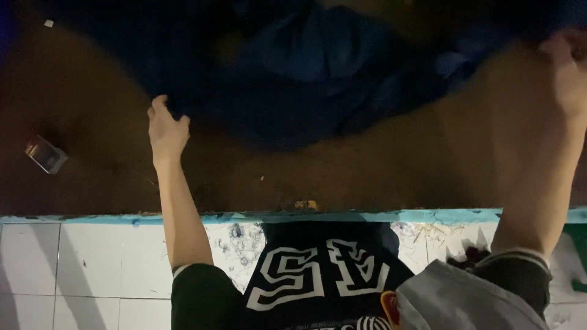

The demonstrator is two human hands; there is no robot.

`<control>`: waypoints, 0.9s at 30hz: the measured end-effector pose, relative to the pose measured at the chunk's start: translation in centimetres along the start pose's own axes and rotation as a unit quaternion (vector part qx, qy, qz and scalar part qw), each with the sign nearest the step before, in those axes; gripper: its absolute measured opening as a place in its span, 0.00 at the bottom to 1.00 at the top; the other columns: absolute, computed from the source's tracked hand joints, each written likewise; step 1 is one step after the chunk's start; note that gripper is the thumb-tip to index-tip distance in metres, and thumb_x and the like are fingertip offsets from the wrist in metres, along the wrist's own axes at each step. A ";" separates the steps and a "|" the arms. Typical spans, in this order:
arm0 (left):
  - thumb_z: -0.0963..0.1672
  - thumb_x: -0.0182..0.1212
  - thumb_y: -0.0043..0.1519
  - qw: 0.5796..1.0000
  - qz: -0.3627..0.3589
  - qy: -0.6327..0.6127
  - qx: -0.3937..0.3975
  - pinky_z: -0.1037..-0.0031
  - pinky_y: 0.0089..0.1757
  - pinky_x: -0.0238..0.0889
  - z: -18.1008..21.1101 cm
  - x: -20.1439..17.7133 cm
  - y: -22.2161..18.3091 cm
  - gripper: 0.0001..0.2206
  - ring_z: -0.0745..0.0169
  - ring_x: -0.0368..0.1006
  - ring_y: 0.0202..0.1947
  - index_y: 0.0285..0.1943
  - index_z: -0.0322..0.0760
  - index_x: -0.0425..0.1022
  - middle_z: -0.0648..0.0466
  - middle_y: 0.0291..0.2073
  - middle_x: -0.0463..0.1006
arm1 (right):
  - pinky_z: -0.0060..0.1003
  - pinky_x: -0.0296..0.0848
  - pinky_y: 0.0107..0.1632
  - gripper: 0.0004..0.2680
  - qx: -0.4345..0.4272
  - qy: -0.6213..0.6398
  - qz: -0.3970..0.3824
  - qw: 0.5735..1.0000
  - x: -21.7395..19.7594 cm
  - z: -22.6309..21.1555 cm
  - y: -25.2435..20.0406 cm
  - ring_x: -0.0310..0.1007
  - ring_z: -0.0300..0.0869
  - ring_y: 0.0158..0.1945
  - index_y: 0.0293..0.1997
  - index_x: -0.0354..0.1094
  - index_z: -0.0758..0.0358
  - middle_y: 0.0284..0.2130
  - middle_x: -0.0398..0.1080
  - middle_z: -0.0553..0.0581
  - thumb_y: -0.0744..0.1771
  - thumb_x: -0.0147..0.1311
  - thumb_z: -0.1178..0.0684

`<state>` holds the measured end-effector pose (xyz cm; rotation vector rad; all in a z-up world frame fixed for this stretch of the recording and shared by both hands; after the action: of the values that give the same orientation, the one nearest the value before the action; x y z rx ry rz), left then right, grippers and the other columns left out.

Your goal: Trimming loose threads from a dark blue garment using small snips as part of a quality control process.

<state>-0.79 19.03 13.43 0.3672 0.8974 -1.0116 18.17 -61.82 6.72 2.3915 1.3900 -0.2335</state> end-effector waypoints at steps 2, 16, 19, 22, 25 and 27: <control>0.40 0.59 0.66 0.997 0.039 0.058 0.009 0.45 0.51 0.65 1.3 -0.4 -0.8 0.26 0.29 0.67 0.56 0.73 0.33 0.53 0.34 0.65 0.60 | 0.38 0.73 0.56 0.04 -0.166 -0.080 -0.060 0.981 -2.1 -1.4 -0.8 0.76 0.43 0.52 0.54 0.72 0.59 0.45 0.73 0.55 0.80 0.54 0.55; 0.37 0.51 0.65 0.884 -0.083 0.321 0.329 0.51 0.69 0.46 5.3 11.3 -9.4 0.10 0.46 0.63 0.69 0.51 0.32 0.77 0.41 0.56 0.78 | 0.37 0.77 0.29 0.17 -0.460 -0.256 -0.287 0.800 15.4 -14.3 -18.8 0.81 0.51 0.40 0.68 0.67 0.68 0.72 0.60 0.67 0.69 0.61 0.62; 0.44 0.50 0.70 0.949 -0.210 0.127 0.198 0.58 0.40 0.66 7.2 6.7 -10.0 0.10 0.45 0.76 0.39 0.56 0.35 0.71 0.43 0.42 0.78 | 0.44 0.80 0.36 0.10 -0.465 -0.284 -0.307 0.781 15.3 -12.8 -17.7 0.79 0.51 0.40 0.57 0.74 0.66 0.55 0.70 0.61 0.70 0.60 0.57; 0.42 0.53 0.69 0.955 -0.187 -0.028 0.228 0.72 0.30 0.56 7.6 2.9 -9.5 0.06 0.65 0.66 0.23 0.48 0.36 0.74 0.54 0.31 0.77 | 0.45 0.72 0.47 0.02 -0.411 -0.195 -0.378 0.806 12.8 -14.9 -16.9 0.75 0.53 0.45 0.47 0.72 0.68 0.46 0.72 0.65 0.72 0.56 0.61; 0.42 0.50 0.72 0.959 -0.127 -0.033 0.251 0.71 0.38 0.58 7.2 1.8 -8.1 0.05 0.62 0.68 0.31 0.47 0.35 0.71 0.52 0.31 0.72 | 0.45 0.68 0.54 0.06 -0.366 -0.107 -0.349 0.856 9.4 -15.6 -15.9 0.72 0.54 0.50 0.45 0.73 0.75 0.45 0.73 0.68 0.66 0.54 0.71; 0.46 0.52 0.72 0.980 -0.164 0.011 0.116 0.65 0.41 0.62 6.5 3.4 -7.3 0.09 0.56 0.72 0.37 0.50 0.36 0.73 0.48 0.41 0.79 | 0.39 0.59 0.43 0.05 -0.267 -0.126 -0.338 0.894 7.7 -14.8 -15.0 0.61 0.44 0.37 0.43 0.66 0.72 0.37 0.64 0.62 0.75 0.50 0.71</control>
<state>-3.16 9.19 15.60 0.4353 0.8777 -1.4259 8.48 -43.10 14.48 1.3308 1.8156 -0.2775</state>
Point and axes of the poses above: each hand's wrist, its own y-axis towards the middle knuckle, its own x-axis out of the palm, z = x × y, the point moved 7 cm from there along y, towards the middle knuckle
